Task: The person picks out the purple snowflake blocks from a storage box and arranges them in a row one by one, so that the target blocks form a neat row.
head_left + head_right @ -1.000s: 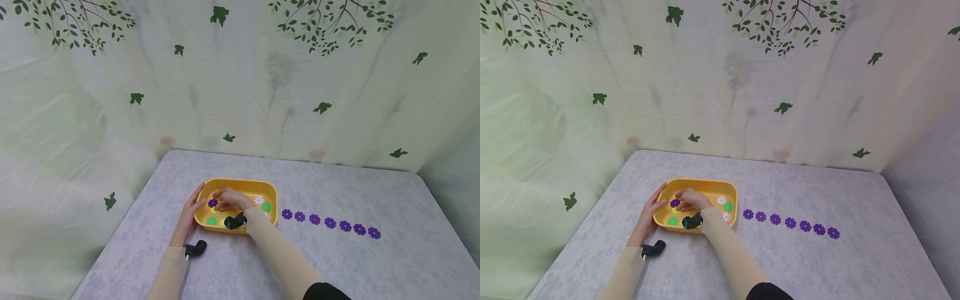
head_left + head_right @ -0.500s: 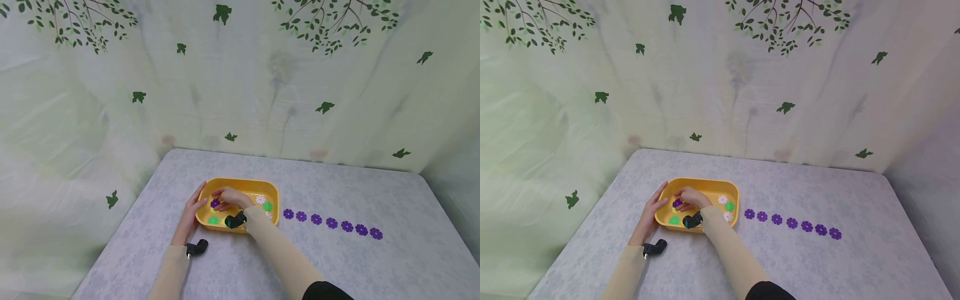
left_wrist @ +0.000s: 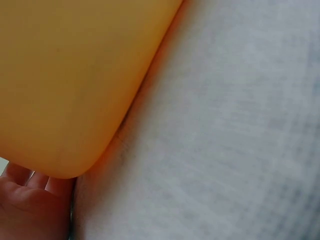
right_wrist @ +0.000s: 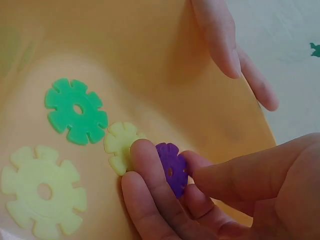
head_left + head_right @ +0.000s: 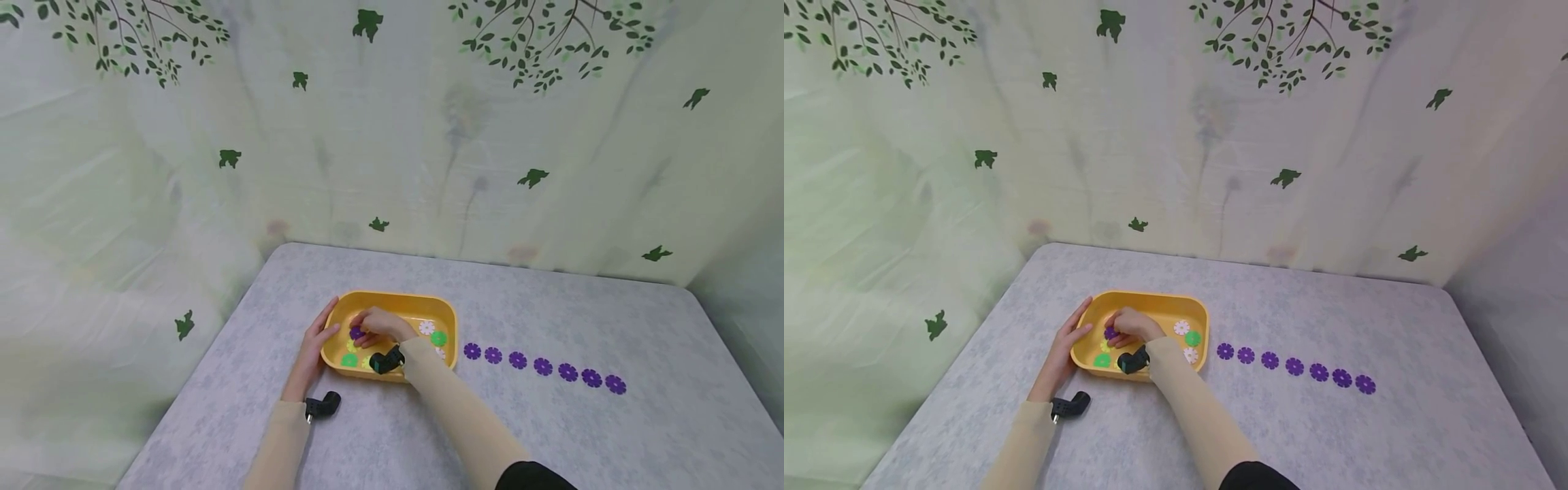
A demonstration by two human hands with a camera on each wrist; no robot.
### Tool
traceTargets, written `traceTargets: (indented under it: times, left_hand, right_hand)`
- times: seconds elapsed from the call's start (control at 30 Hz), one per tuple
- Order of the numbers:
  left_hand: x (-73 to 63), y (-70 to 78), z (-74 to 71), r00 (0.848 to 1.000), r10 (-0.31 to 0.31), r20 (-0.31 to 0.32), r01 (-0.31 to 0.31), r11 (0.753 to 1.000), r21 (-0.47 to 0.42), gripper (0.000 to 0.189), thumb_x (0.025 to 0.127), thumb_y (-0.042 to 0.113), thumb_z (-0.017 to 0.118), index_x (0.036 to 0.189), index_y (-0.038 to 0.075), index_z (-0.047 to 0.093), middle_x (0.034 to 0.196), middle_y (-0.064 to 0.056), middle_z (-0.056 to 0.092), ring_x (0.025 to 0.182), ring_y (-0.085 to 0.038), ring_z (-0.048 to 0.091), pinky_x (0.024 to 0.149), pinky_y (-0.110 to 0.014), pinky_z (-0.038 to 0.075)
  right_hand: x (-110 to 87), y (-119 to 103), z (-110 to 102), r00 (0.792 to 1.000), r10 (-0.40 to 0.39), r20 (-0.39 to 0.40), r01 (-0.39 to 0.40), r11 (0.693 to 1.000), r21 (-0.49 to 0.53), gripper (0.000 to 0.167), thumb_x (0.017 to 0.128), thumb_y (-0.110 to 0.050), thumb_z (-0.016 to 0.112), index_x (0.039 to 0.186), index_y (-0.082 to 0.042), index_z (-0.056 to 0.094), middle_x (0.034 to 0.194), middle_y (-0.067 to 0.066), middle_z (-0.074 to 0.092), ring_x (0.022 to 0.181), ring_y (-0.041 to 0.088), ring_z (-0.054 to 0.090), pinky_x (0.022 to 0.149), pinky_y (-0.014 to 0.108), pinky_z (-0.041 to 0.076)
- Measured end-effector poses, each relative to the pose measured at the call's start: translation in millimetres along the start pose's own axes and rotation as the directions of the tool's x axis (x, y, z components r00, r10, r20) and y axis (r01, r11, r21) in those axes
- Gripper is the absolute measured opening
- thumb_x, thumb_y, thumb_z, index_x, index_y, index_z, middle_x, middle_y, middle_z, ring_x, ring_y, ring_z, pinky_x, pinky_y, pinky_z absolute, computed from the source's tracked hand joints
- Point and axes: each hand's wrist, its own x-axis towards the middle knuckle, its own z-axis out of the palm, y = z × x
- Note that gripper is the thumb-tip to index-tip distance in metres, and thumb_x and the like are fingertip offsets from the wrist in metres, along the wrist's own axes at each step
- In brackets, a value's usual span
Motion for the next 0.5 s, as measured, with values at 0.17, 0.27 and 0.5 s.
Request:
traceTargets:
  times: [0.17, 0.27, 0.5]
  left_hand:
    - [0.1, -1.3, 0.6, 1.000, 0.000, -0.003, 0.000, 1.000, 0.002, 0.054, 0.100, 0.011, 0.047, 0.151, 0.013, 0.030, 0.156, 0.001, 0.022, 0.143, -0.014, 0.014, 0.115, -0.034, 0.016]
    - [1.1, -3.0, 0.0, 1.000, 0.002, -0.007, -0.002, 1.000, 0.004, 0.054, 0.100, 0.009, 0.047, 0.151, 0.012, 0.030, 0.156, 0.001, 0.022, 0.143, -0.014, 0.015, 0.115, -0.034, 0.017]
    - [9.8, -19.1, -6.0, 1.000, 0.012, -0.022, -0.013, 1.000, -0.021, 0.052, 0.101, 0.011, 0.048, 0.150, 0.017, 0.033, 0.155, 0.006, 0.025, 0.141, -0.008, 0.016, 0.115, -0.031, 0.015]
  right_hand:
    - [-4.9, 0, -2, 0.999, -0.033, -0.001, 0.033, 0.999, 0.035, 0.021, 0.094, 0.004, 0.045, 0.112, 0.008, 0.056, 0.092, 0.015, 0.062, 0.077, 0.028, 0.066, 0.076, 0.036, 0.057]
    - [-6.2, 3, -4, 0.998, -0.060, -0.014, 0.061, 0.997, 0.057, 0.011, 0.094, 0.005, 0.049, 0.104, 0.007, 0.055, 0.087, 0.015, 0.062, 0.073, 0.026, 0.066, 0.073, 0.036, 0.057]
    - [-10.8, 8, -17, 0.986, -0.135, -0.092, 0.137, 0.991, 0.009, 0.010, 0.093, 0.000, 0.054, 0.099, 0.004, 0.061, 0.075, 0.008, 0.062, 0.054, 0.012, 0.055, 0.053, 0.023, 0.052]
